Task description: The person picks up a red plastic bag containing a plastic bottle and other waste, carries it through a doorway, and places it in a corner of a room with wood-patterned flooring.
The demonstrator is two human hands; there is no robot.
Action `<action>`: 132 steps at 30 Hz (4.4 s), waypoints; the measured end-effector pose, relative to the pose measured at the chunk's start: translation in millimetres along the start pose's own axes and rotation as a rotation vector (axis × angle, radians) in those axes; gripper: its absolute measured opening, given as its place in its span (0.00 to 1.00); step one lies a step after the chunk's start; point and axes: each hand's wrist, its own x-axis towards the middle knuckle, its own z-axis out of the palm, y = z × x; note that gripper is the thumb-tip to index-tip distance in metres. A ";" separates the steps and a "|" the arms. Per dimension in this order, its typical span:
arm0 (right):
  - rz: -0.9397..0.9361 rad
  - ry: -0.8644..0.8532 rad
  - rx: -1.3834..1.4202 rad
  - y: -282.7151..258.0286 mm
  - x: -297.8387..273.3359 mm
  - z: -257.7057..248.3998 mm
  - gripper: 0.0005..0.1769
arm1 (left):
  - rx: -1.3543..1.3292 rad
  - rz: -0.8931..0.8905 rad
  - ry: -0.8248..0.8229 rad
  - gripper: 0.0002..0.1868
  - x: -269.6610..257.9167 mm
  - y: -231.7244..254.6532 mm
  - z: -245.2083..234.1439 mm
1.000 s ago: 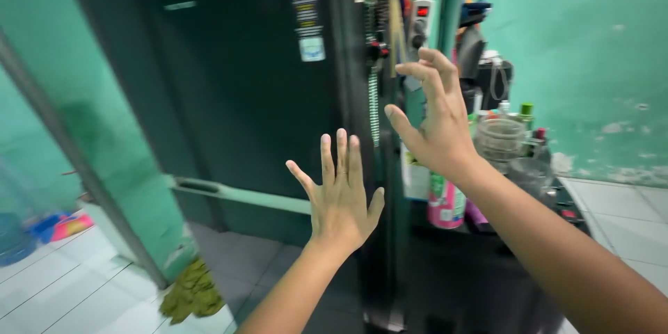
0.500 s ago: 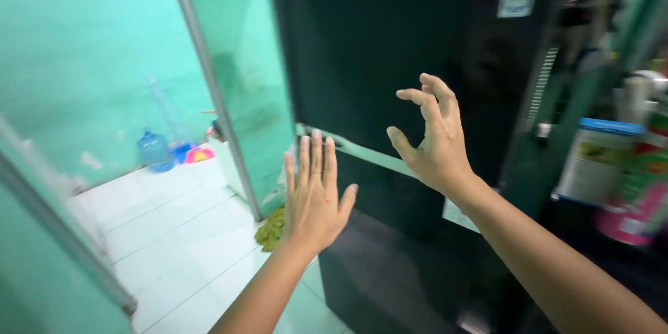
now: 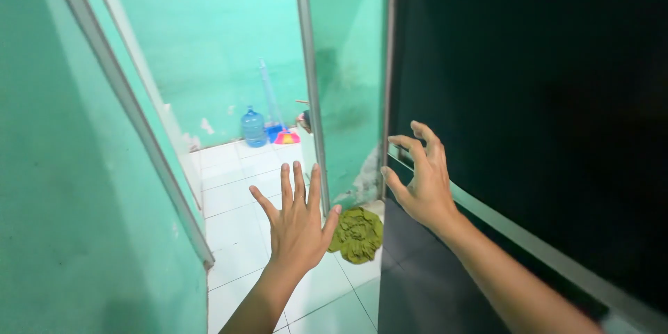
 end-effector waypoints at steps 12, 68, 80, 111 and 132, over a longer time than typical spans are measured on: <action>0.102 -0.161 0.268 70.5 36.6 183.9 0.31 | 0.164 -0.191 -0.079 0.40 11.7 -113.0 87.3; 0.088 -0.223 0.213 248.2 423.1 1059.9 0.31 | 0.276 -0.257 -0.121 0.41 300.9 -846.3 632.3; 0.129 -0.214 0.096 346.8 476.5 1218.6 0.33 | 0.176 -0.262 -0.107 0.42 364.4 -961.9 785.4; 0.186 -0.169 0.065 481.2 713.4 1667.8 0.34 | 0.113 -0.350 -0.584 0.46 599.9 -1322.4 1122.8; 0.248 -0.256 0.058 630.5 887.6 1926.8 0.34 | 0.231 -0.057 -0.007 0.42 791.9 -1478.1 1383.9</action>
